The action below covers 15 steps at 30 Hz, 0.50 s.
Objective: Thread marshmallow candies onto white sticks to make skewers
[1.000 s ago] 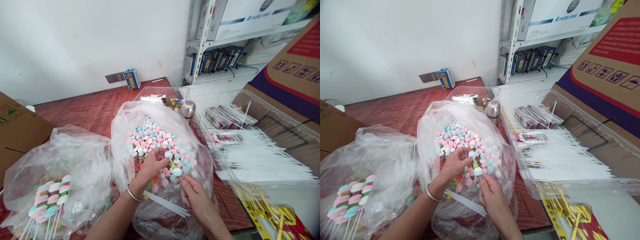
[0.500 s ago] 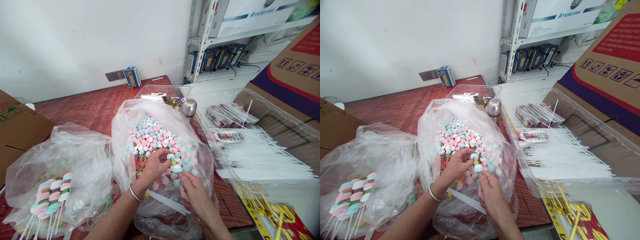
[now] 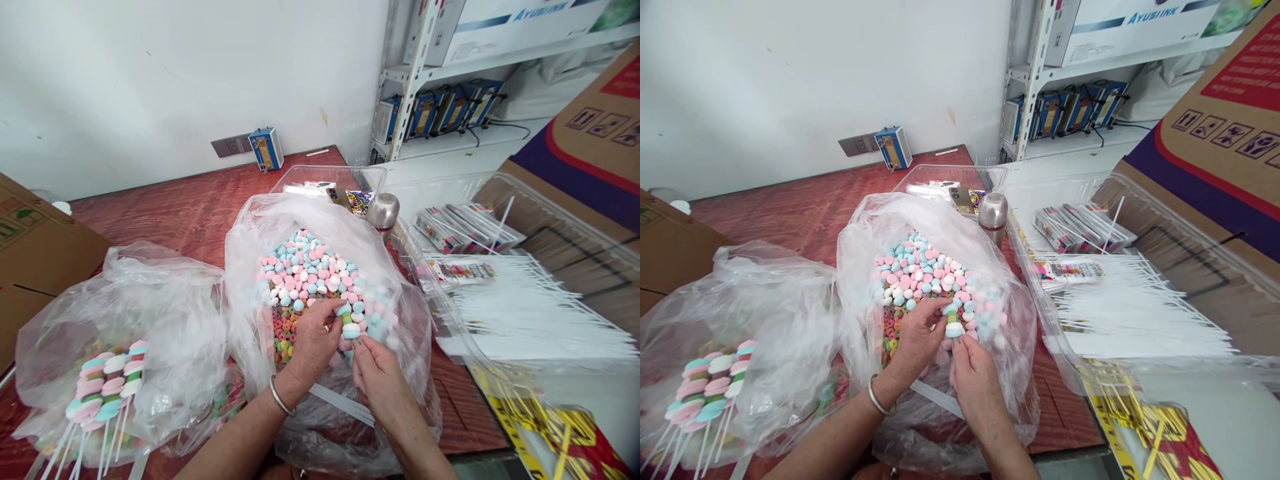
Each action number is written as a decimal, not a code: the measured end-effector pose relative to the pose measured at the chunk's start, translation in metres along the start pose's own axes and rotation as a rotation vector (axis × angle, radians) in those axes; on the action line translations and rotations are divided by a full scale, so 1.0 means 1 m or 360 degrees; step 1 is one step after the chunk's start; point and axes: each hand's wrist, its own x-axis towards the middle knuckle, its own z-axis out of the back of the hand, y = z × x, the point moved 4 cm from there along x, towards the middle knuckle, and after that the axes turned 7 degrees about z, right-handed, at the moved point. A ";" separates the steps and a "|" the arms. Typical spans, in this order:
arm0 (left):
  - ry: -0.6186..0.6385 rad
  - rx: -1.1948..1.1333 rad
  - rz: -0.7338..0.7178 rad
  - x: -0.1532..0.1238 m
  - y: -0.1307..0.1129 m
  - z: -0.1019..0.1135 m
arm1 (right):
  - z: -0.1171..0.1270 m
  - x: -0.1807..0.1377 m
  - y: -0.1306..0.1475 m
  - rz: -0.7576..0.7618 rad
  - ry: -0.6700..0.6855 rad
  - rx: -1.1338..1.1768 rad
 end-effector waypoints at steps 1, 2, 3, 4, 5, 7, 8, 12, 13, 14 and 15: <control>0.0022 -0.0046 0.0005 0.000 -0.001 0.000 | -0.001 0.000 0.000 0.0009 0.0005 -0.0012; 0.0048 -0.0106 0.0013 0.000 -0.002 0.001 | -0.002 0.000 -0.001 0.0024 0.0010 -0.0029; 0.0078 -0.0180 0.0022 0.000 -0.003 0.001 | -0.002 0.000 -0.002 0.0047 0.0011 -0.0052; 0.0112 -0.0267 0.0033 -0.001 -0.004 0.001 | -0.001 0.000 -0.003 0.0081 0.0000 -0.0081; 0.0152 -0.0364 0.0044 -0.002 -0.006 0.001 | 0.000 0.000 -0.003 0.0128 -0.0026 -0.0118; 0.0237 -0.0613 0.0105 -0.005 -0.007 0.001 | 0.005 0.000 -0.005 0.0233 -0.0108 -0.0210; 0.0263 -0.0777 0.0177 -0.007 -0.007 0.000 | 0.008 -0.001 -0.006 0.0274 -0.0139 -0.0257; 0.0260 -0.1588 0.0660 -0.007 -0.006 -0.005 | 0.013 -0.005 -0.005 0.0381 -0.0095 -0.0439; 0.0306 -0.1743 0.0772 -0.006 -0.007 -0.008 | 0.013 -0.006 -0.003 0.0414 -0.0066 -0.0489; 0.0376 -0.1857 0.0856 -0.004 -0.009 -0.010 | 0.013 -0.007 -0.001 0.0445 -0.0046 -0.0538; 0.0452 -0.1936 0.0909 -0.003 -0.012 -0.013 | 0.012 -0.008 0.002 0.0470 -0.0031 -0.0580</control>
